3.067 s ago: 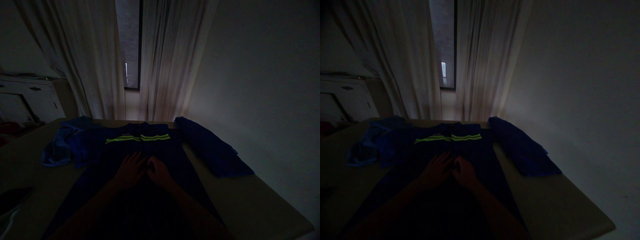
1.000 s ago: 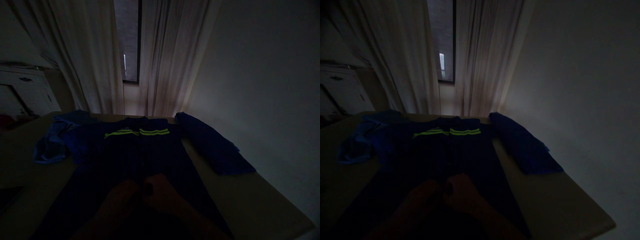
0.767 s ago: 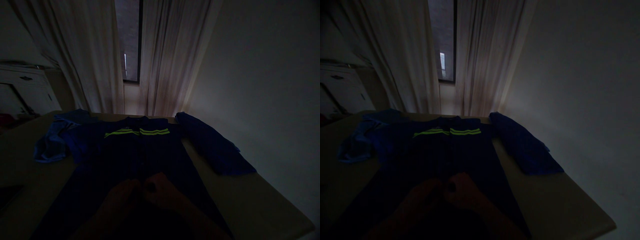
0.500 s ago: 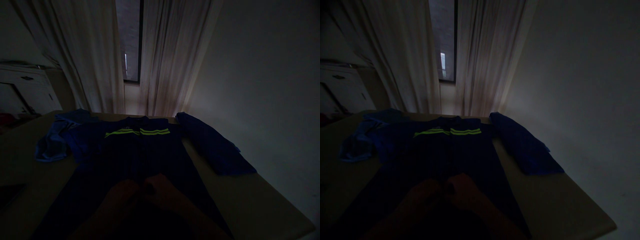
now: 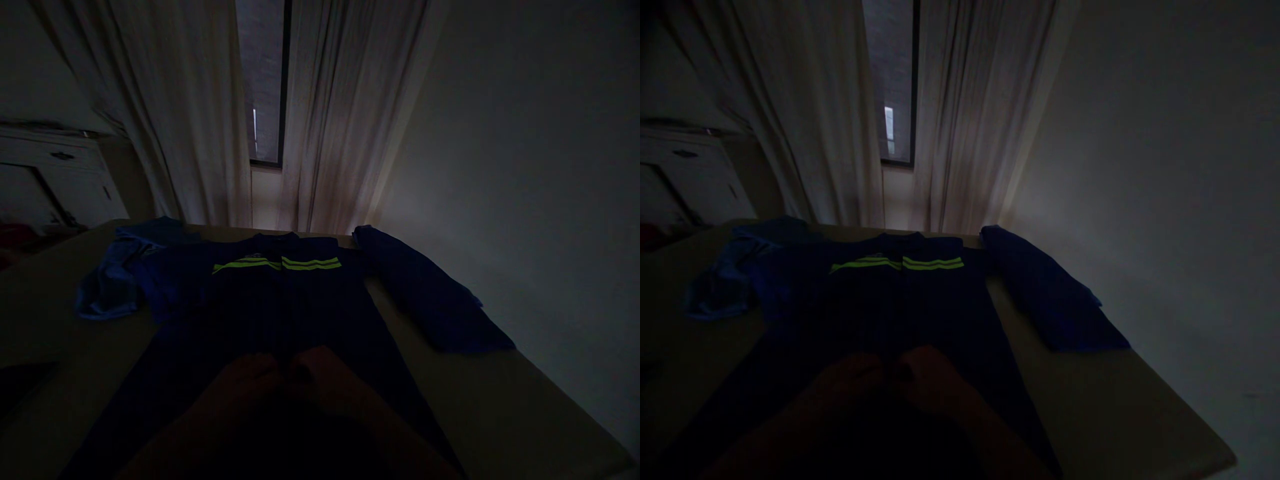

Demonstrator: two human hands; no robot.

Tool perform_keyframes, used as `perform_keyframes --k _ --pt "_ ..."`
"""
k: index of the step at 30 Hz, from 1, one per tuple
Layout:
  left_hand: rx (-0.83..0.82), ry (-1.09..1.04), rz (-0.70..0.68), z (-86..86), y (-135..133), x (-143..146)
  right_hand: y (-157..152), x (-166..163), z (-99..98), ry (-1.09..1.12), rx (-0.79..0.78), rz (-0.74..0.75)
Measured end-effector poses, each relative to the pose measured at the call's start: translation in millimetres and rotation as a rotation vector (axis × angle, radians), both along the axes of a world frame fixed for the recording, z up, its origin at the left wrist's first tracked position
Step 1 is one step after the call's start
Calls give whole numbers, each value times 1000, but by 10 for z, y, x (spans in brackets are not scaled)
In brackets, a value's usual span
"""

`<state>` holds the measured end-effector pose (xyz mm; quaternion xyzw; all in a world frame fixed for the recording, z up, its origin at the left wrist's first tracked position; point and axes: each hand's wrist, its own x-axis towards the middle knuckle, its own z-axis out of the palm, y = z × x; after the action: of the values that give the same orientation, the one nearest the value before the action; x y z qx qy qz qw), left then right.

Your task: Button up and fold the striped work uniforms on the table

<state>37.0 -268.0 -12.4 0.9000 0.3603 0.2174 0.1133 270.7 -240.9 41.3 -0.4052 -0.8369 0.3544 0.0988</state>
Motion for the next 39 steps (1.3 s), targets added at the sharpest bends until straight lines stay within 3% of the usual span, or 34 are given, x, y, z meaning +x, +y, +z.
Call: perform_keyframes --k 4,11,18,22,31,36,39 --pt "-21 58 4 52 9 -27 12 -10 22 6 -43 30" --pt "182 156 -23 82 8 -37 -23 -22 39 -13 -12 -5" --pt "40 64 59 21 10 -17 31 43 43 32 -5 19" --pt "-34 -14 21 -8 33 -19 47 42 92 16 -26 -3" --pt "205 194 -30 121 -4 -15 57 10 27 19 -36 -32" --pt "174 218 -3 116 -27 -4 60 40 16 55 -13 -4" --pt "132 202 26 52 -27 -4 77 57 28 71 -78 26"
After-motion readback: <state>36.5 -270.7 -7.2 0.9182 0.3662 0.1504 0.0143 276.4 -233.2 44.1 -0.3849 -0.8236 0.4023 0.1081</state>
